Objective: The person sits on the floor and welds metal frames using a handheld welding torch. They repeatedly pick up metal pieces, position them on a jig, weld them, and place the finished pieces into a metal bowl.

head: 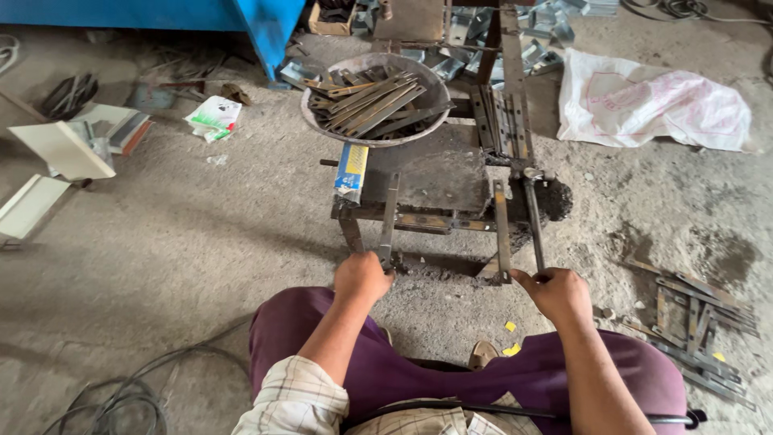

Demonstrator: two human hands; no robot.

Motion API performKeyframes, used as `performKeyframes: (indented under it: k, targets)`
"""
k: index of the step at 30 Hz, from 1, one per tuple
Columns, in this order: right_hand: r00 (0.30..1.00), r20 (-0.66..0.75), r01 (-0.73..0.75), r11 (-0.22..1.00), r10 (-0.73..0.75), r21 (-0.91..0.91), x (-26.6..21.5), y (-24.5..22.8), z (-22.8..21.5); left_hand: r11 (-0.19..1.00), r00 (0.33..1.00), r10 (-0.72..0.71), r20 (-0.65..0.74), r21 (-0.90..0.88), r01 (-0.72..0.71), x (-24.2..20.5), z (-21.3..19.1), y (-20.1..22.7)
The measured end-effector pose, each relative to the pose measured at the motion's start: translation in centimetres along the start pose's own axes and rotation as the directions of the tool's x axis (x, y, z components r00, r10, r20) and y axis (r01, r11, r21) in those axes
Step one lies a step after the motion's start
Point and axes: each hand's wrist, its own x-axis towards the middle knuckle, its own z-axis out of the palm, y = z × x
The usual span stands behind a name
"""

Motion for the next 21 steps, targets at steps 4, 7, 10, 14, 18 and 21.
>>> performKeyframes:
  k: [4,7,10,14,18,21]
  targets:
    - [0.999,-0.047,0.017,0.998,-0.014,0.055,-0.3,0.0,-0.6,1.000,1.000,-0.009,0.012,0.010,0.008,-1.1,-1.9,0.7]
    - [0.999,-0.036,-0.013,0.993,0.017,0.117,-0.4,-0.1,-1.1,0.994,0.991,-0.081,0.109,0.082,0.072,-2.3,-4.2,1.8]
    - [0.999,-0.047,0.003,0.984,0.005,0.180,-0.3,-0.6,-1.8,0.980,0.988,-0.096,0.118,0.186,0.073,-3.1,-6.1,2.7]
    - [0.996,0.045,-0.092,0.957,0.083,0.277,-0.3,-1.7,-2.1,0.993,0.991,0.101,-0.083,0.073,-0.095,-1.9,-5.5,5.0]
    - [0.984,-0.168,0.123,0.902,-0.057,0.413,0.5,-2.3,-1.2,0.951,0.960,0.272,-0.064,-0.133,-0.279,2.6,-3.6,10.1]
    - [0.967,-0.230,0.210,0.858,-0.111,0.469,1.7,-2.2,0.0,0.910,0.925,0.378,-0.028,-0.172,-0.377,7.6,-2.0,15.6]
